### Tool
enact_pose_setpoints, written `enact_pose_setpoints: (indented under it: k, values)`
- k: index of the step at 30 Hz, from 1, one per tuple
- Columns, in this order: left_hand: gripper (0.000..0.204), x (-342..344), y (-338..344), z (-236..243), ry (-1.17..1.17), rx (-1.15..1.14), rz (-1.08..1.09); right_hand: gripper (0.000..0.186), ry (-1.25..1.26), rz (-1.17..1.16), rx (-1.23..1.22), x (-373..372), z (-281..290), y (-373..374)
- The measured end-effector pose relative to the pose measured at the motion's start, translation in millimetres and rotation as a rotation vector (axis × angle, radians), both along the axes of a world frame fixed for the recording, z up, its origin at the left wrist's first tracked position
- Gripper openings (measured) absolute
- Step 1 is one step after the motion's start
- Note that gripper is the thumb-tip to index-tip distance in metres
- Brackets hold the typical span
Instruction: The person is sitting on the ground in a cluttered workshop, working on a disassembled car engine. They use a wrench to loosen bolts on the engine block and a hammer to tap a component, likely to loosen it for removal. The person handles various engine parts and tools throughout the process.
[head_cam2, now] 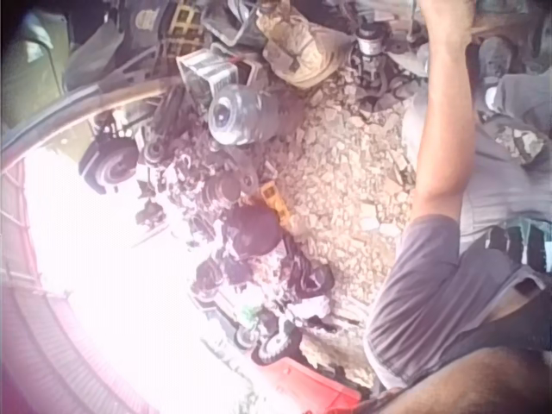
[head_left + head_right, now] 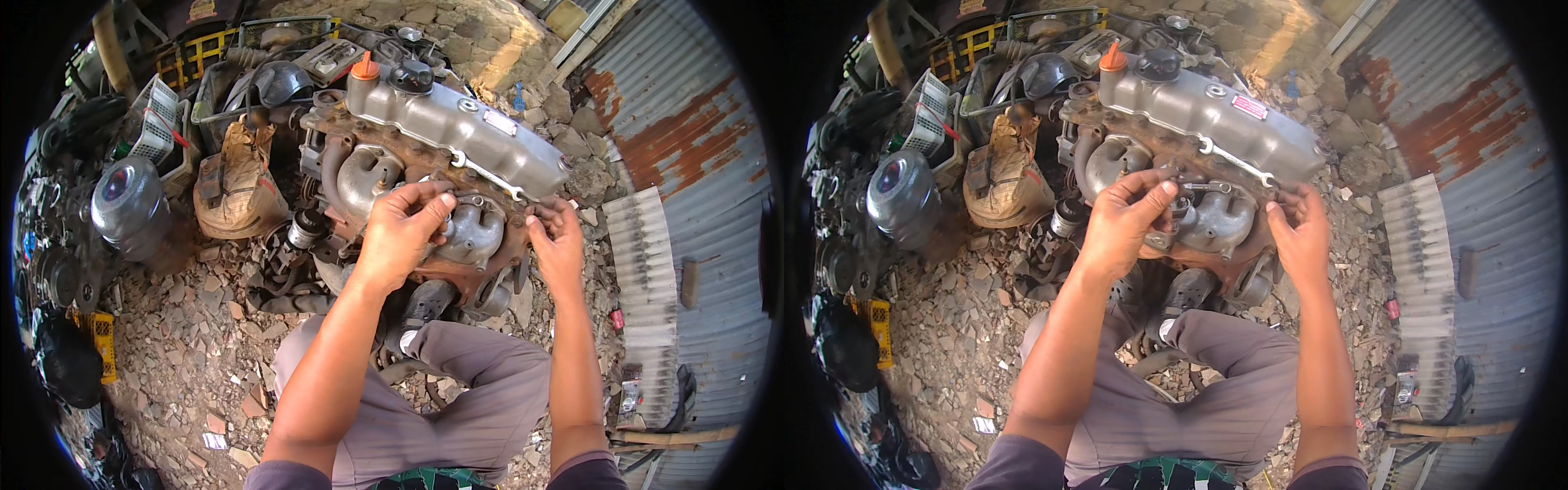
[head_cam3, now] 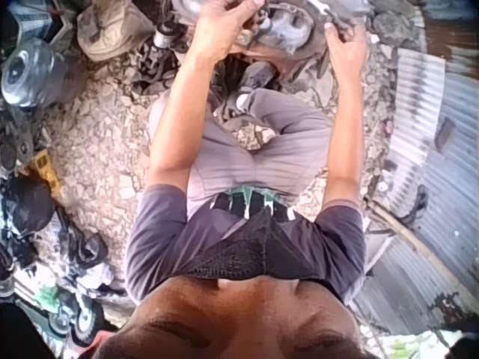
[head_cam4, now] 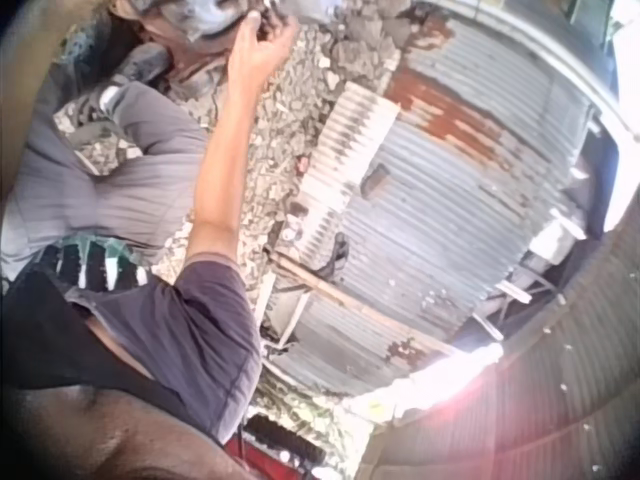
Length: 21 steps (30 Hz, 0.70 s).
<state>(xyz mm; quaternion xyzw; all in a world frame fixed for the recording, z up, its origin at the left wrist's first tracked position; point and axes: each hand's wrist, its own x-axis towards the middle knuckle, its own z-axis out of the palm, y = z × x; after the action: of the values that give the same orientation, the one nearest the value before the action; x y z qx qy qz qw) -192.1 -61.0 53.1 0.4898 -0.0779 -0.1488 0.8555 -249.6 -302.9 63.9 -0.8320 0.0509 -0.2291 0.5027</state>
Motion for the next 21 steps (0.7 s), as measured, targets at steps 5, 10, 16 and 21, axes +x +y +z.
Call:
enact_pose_setpoints:
  k: [5, 10, 16, 21]
  values:
    - [0.032, 3, 1, 1, 0.041, -0.063, 0.086, 0.019, 0.115, -0.175, -0.422, 26, -27, -1]
    - [0.034, 7, 4, -1, 0.041, -0.064, 0.073, 0.017, 0.056, -0.173, -0.64, 55, -38, -1]
    - [0.034, 8, 3, -2, 0.04, -0.057, 0.076, 0.015, 0.038, -0.26, -0.91, 75, -42, 9]
    - [0.034, 9, 5, 0, 0.049, -0.053, 0.079, 0.016, 0.179, -0.215, -0.954, 82, -41, 14]
